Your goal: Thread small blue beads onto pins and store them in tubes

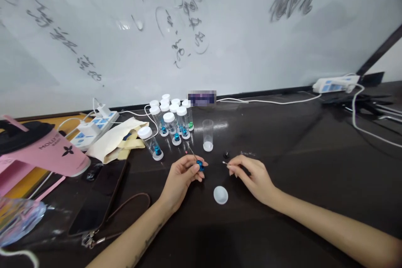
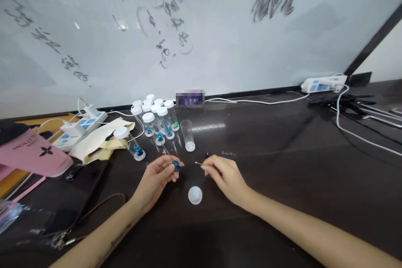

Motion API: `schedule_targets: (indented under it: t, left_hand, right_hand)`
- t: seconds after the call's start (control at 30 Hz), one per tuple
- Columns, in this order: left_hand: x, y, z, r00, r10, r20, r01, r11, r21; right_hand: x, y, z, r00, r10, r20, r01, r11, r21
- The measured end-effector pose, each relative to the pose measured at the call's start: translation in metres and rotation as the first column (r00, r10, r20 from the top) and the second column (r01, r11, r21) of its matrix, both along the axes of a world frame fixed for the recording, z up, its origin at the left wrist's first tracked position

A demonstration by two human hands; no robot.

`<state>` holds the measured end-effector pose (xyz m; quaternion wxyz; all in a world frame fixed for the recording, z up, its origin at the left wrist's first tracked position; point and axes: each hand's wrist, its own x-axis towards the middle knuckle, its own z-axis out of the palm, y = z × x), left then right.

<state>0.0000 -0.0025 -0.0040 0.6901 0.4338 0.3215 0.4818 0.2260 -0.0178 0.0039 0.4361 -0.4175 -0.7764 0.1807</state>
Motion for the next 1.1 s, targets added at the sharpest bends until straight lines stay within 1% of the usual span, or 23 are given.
schedule_targets:
  t: [0.07,0.13,0.2,0.27,0.33,0.43,0.5,0.63,0.77,0.83,0.93,1.1]
  left_hand:
    - [0.000,0.001,0.000,1.000,-0.001,0.000,0.001,1.000,-0.019]
    - [0.002,0.001,0.000,1.000,0.003,-0.004,-0.003,1.000,-0.028]
    - [0.004,0.002,0.000,1.000,0.018,-0.012,-0.018,1.000,-0.012]
    - [0.005,0.003,0.000,1.000,0.019,-0.023,-0.018,1.000,0.015]
    - [0.007,0.006,0.000,0.999,0.024,-0.021,-0.023,0.999,0.028]
    - [0.010,0.011,-0.001,0.999,0.027,-0.027,-0.026,0.999,0.023]
    - [0.013,0.014,-0.002,0.999,0.024,-0.036,-0.023,0.999,0.028]
    - [0.020,0.018,-0.002,1.000,-0.006,-0.030,0.007,1.000,0.030]
    - [0.021,0.020,-0.001,0.999,-0.036,0.020,0.035,0.999,0.009]
    - [0.018,0.019,-0.001,0.998,-0.041,0.053,0.041,0.999,-0.010]
    - [0.014,0.018,0.000,0.998,-0.021,0.061,0.023,0.999,-0.041]
    - [0.013,0.017,0.002,0.999,0.022,0.023,-0.021,0.998,-0.057]
  right_hand:
    - [0.000,0.000,-0.001,0.999,0.034,0.022,-0.035,0.999,0.030]
    - [-0.003,0.001,-0.002,0.994,0.093,0.057,-0.097,0.993,0.067]
    - [-0.008,0.003,-0.002,0.985,0.148,0.091,-0.157,0.982,0.107]
    - [-0.014,0.007,-0.002,0.979,0.175,0.102,-0.189,0.970,0.151]
    - [-0.019,0.012,-0.002,0.981,0.177,0.083,-0.191,0.961,0.199]
    - [-0.022,0.016,-0.003,0.988,0.151,0.032,-0.154,0.957,0.246]
    - [-0.021,0.018,-0.004,0.989,0.147,0.016,-0.147,0.959,0.244]
    - [-0.017,0.020,-0.004,0.992,0.120,-0.029,-0.112,0.976,0.188]
    - [-0.015,0.021,-0.002,0.997,0.073,-0.030,-0.070,0.992,0.106]
    - [-0.015,0.021,-0.001,0.997,0.068,-0.021,-0.066,0.994,0.086]
    - [-0.014,0.020,-0.001,0.996,0.088,-0.021,-0.085,0.992,0.091]
    - [-0.014,0.020,-0.003,0.994,0.111,-0.008,-0.110,0.990,0.086]
